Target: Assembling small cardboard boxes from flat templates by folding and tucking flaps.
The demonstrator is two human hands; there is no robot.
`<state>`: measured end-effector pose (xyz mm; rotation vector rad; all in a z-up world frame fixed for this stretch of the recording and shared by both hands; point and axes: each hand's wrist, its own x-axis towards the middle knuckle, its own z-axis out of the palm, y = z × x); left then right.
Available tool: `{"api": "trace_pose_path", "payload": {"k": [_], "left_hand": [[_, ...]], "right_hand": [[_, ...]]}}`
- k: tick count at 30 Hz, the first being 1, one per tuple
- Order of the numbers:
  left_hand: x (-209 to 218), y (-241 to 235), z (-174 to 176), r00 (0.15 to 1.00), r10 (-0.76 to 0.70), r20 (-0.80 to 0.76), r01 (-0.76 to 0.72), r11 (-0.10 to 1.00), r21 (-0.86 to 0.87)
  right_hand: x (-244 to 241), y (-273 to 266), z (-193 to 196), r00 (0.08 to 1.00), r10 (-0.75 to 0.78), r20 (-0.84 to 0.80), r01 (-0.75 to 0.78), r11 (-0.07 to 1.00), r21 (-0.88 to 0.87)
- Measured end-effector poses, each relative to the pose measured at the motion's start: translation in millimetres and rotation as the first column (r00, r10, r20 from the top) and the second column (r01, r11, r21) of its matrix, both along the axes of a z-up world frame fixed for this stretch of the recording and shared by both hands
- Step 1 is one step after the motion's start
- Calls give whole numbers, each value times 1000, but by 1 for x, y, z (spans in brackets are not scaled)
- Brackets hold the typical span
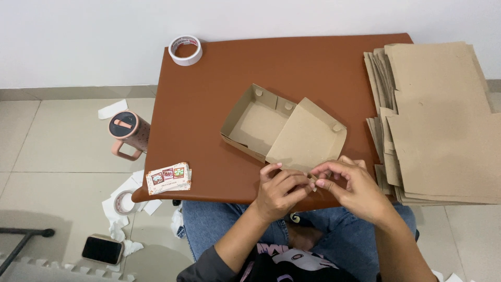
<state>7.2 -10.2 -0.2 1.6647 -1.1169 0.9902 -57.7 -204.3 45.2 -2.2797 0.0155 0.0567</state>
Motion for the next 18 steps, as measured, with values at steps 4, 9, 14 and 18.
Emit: {"api": "trace_pose_path", "payload": {"k": [4, 9, 14, 18], "left_hand": [[-1, 1, -2, 1000, -6, 6, 6, 1000, 6], [-3, 1, -8, 1000, 14, 16, -14, 1000, 13], [-6, 7, -5, 997, -9, -77, 21, 989, 148], [-7, 16, 21, 979, -44, -198, 110, 935, 336]], "right_hand": [[9, -1, 20, 997, 36, -70, -38, 999, -37], [16, 3, 46, 973, 94, -210, -147, 956, -253], [23, 15, 48, 965, 161, -207, -238, 872, -429], [24, 18, 46, 957, 205, -204, -285, 782, -554]]}}
